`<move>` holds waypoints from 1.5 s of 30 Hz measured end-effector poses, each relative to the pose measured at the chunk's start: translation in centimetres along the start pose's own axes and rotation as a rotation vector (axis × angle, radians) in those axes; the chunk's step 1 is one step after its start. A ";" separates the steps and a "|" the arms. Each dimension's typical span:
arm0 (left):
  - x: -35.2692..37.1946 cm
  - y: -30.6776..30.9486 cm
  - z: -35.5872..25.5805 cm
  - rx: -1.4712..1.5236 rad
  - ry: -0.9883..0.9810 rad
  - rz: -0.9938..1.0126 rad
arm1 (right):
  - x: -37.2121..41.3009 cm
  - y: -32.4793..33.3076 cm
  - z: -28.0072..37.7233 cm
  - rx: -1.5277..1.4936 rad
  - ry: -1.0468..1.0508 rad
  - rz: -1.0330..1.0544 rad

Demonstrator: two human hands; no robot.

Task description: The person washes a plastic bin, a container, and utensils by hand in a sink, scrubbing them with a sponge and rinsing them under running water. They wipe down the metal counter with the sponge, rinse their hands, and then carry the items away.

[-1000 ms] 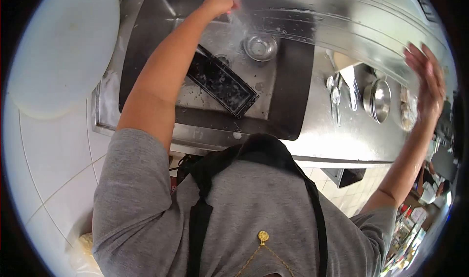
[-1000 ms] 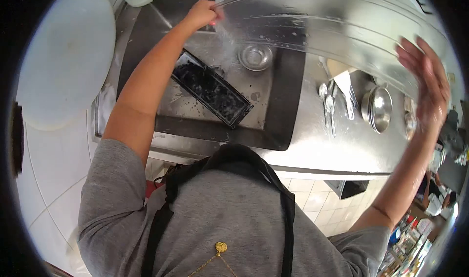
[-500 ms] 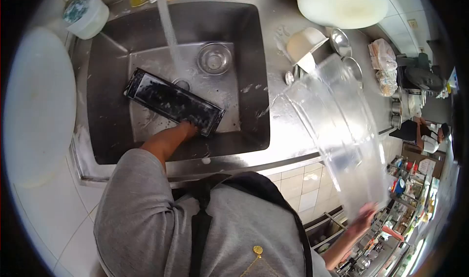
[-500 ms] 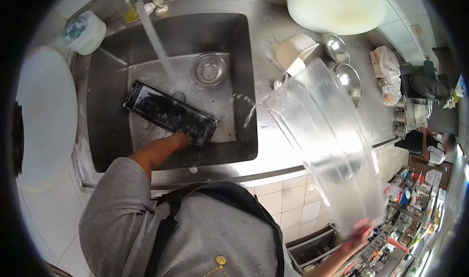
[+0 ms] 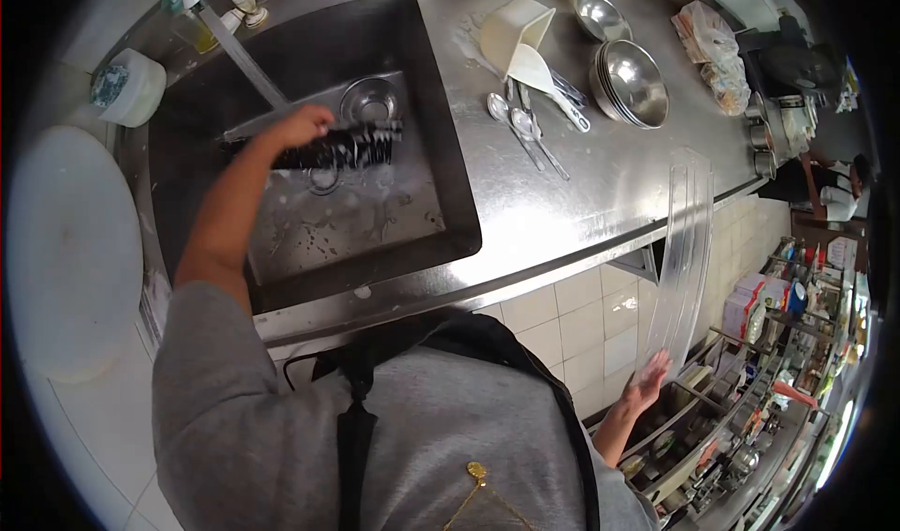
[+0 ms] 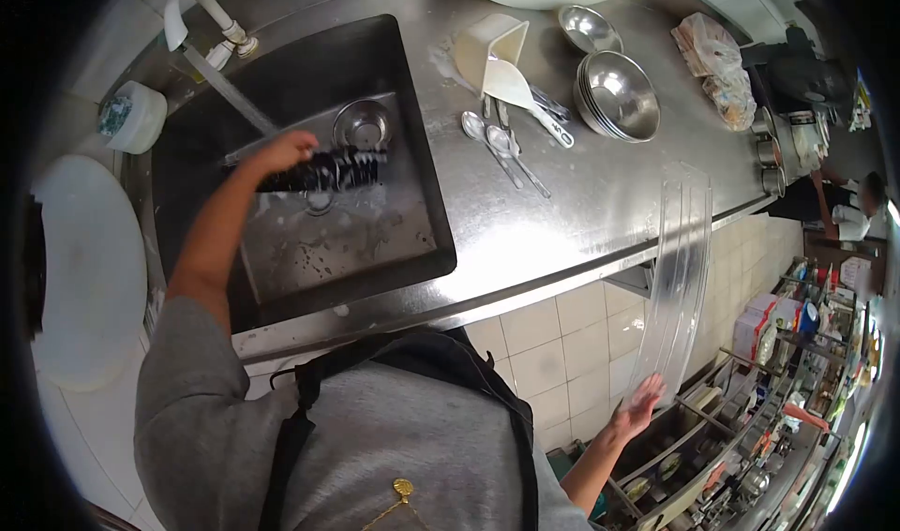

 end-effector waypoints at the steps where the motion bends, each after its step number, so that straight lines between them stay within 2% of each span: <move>1: -0.1 2.5 -1.9 -0.064 0.025 0.022 | -1.6 -1.0 -1.1 -0.033 -0.018 0.007; 2: 0.6 4.8 -3.7 -0.123 0.059 0.040 | -3.1 -2.0 -2.1 -0.060 -0.044 0.015; 4: 2.3 7.3 -6.0 0.020 -0.039 -0.136 | -6.0 -3.2 -3.9 -0.173 -0.142 0.025; 6: 4.1 8.1 -10.3 -0.105 -0.065 -0.367 | -8.7 -4.6 -5.9 -0.342 -0.281 0.019; 7: 3.2 10.5 -7.6 -0.232 -0.117 -0.449 | -9.4 -5.0 -6.7 -0.299 -0.355 0.056; 9: 3.7 11.7 -6.4 -0.106 -0.061 -0.700 | -10.9 -5.4 -7.8 0.017 -0.341 0.042; 10: 3.8 10.4 -8.6 0.154 0.039 -0.865 | -11.7 -5.6 -8.1 0.174 -0.323 0.040; 13: 3.9 11.3 -9.1 0.286 0.043 -0.950 | -12.6 -5.9 -6.7 0.571 -0.323 -0.118; 15: 4.5 11.9 -9.6 0.243 0.020 -0.885 | -11.0 -9.7 -5.1 1.223 0.056 -0.468; 17: 5.4 12.3 -10.6 0.178 0.019 -0.850 | -6.4 -17.7 -5.6 1.497 1.021 -0.401; 19: 6.1 12.1 -12.1 0.088 0.046 -0.824 | -2.3 -28.7 -8.2 1.158 0.977 0.108; 20: 5.8 12.4 -11.9 0.074 0.036 -0.749 | -1.2 -32.7 -10.8 1.299 1.031 0.241; 22: 4.4 14.0 -10.8 0.050 0.012 -0.607 | 4.3 -42.5 -17.8 1.160 1.024 0.840; 23: 3.8 14.8 -10.5 -0.087 0.018 -0.591 | 7.4 -46.5 -22.0 1.087 0.903 1.146; 24: 3.3 15.0 -10.4 -0.222 0.028 -0.574 | 12.7 -50.6 -24.5 1.117 0.937 1.416; 25: 3.1 14.8 -11.0 -0.363 0.008 -0.532 | 15.7 -53.9 -28.5 1.174 1.220 1.579; 27: 2.4 14.2 -12.2 -0.553 0.022 -0.539 | 19.6 -58.2 -37.3 1.139 1.163 1.638; 28: 2.5 13.8 -12.7 -0.602 0.056 -0.592 | 21.5 -60.5 -40.1 1.320 0.671 1.788; 29: 3.2 13.5 -13.6 -0.521 0.066 -0.657 | 22.3 -62.8 -42.2 1.448 0.723 1.733; 30: 4.2 13.2 -14.8 -0.441 0.074 -0.721 | 22.5 -64.2 -45.5 1.344 0.303 1.851; 32: 5.1 13.8 -14.7 -0.327 -0.060 -1.203 | 24.6 -65.8 -46.7 1.173 -0.111 1.897; 33: 6.5 12.7 -15.8 -0.047 -0.158 -1.264 | 25.8 -66.5 -46.9 1.125 -0.187 1.807; 35: 7.5 11.3 -17.4 -0.015 -0.230 -1.253 | 27.9 -67.8 -47.2 1.028 -0.320 1.618; 36: 7.7 10.8 -17.6 0.003 -0.264 -1.247 | 28.5 -68.1 -47.7 0.981 -0.319 1.565; 38: 8.0 9.9 -17.6 0.023 -0.363 -1.372 | 28.9 -69.2 -49.7 0.914 -0.367 1.495; 39: 7.4 10.4 -16.6 -0.137 -0.485 -1.569 | 28.7 -69.9 -51.2 0.895 -0.415 1.477; 40: 7.3 10.5 -16.4 -0.084 -0.356 -1.577 | 28.5 -70.6 -52.7 0.876 -0.463 1.456; 42: 8.2 9.9 -17.1 0.027 -0.094 -1.575 | 28.0 -71.4 -55.0 0.640 -0.760 1.421; 43: 9.0 10.2 -17.8 0.015 0.000 -1.294 | 27.7 -71.2 -54.8 0.677 -0.756 1.455; 45: 8.7 11.0 -17.7 -0.075 0.127 -1.108 | 28.2 -70.1 -50.7 0.748 -0.747 1.514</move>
Point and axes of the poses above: each hand's wrist, its own x-axis away from the middle knuckle, its own y-axis out of the back of the hand, z = x × y, the point moved 2 cm from there along -x, towards the middle knuckle, and after that the axes turned 13 degrees about x, right-handed, at the moved point
